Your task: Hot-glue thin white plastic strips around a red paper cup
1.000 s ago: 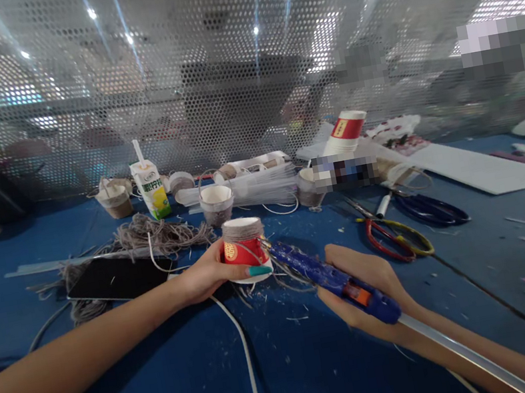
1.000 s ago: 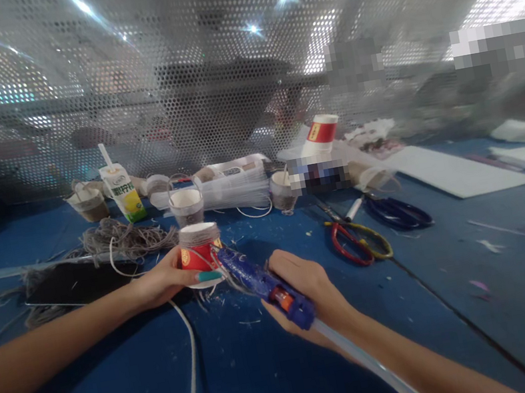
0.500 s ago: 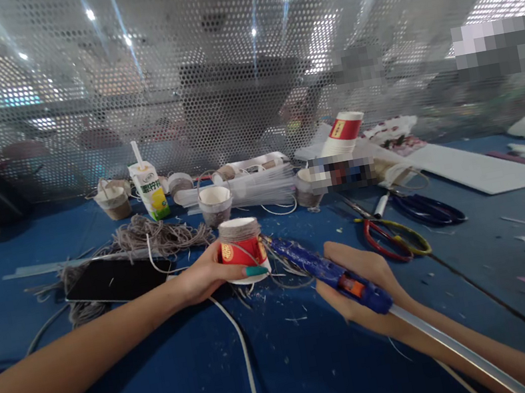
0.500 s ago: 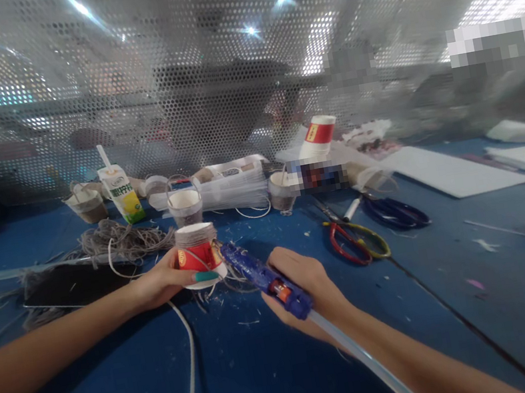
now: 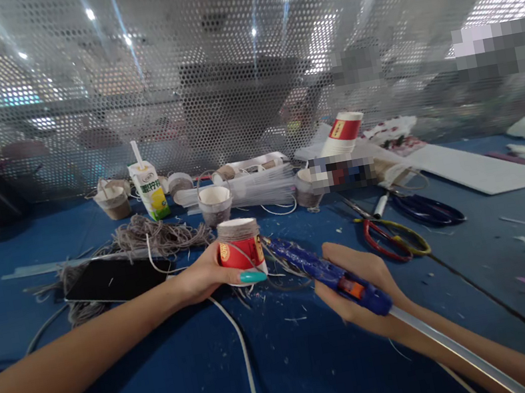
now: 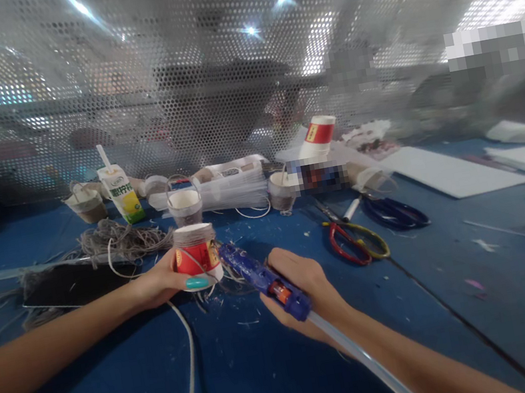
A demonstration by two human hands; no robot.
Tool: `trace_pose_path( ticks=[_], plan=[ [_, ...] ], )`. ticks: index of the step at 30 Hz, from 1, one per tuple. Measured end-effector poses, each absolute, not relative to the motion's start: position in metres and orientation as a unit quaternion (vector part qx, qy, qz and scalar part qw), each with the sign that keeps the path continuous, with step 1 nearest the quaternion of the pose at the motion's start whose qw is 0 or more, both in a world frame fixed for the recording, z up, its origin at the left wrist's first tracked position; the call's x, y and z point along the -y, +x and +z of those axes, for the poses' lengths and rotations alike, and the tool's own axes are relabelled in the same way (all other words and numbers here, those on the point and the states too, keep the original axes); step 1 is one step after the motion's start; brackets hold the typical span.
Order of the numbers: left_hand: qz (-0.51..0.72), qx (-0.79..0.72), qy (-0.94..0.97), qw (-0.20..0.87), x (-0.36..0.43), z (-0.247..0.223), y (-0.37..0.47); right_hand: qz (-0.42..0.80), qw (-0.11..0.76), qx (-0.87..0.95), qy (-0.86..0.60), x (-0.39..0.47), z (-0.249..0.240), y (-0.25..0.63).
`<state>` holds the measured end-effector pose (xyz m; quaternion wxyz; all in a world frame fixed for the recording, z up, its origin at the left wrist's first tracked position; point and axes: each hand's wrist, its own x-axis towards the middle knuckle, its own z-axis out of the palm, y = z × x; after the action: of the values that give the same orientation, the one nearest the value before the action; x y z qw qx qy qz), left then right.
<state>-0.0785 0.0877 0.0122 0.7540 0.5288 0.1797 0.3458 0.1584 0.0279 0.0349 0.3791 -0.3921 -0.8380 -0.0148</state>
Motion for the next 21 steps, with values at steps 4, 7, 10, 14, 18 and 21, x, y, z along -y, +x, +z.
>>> trace_pose_path(
  ticks=[4,7,10,14,18,21],
  plan=[
    [0.351,-0.181,0.532,0.749,-0.088,0.012,-0.078,-0.031,0.381,0.839,-0.386,-0.028,0.036,0.157],
    [0.355,-0.180,0.524,0.752,-0.089,0.009,-0.078,-0.030,0.382,0.841,-0.381,-0.027,0.037,0.158],
    [0.358,-0.178,0.521,0.754,-0.091,0.005,-0.079,-0.032,0.386,0.840,-0.379,-0.027,0.038,0.159],
    [0.363,-0.185,0.509,0.758,-0.092,0.003,-0.079,-0.030,0.388,0.838,-0.382,-0.026,0.038,0.159],
    [0.361,-0.181,0.506,0.762,-0.092,0.003,-0.080,-0.035,0.391,0.837,-0.381,-0.025,0.039,0.158],
    [0.365,-0.174,0.499,0.767,-0.092,0.003,-0.080,-0.034,0.394,0.835,-0.383,-0.025,0.039,0.159]
  ],
)
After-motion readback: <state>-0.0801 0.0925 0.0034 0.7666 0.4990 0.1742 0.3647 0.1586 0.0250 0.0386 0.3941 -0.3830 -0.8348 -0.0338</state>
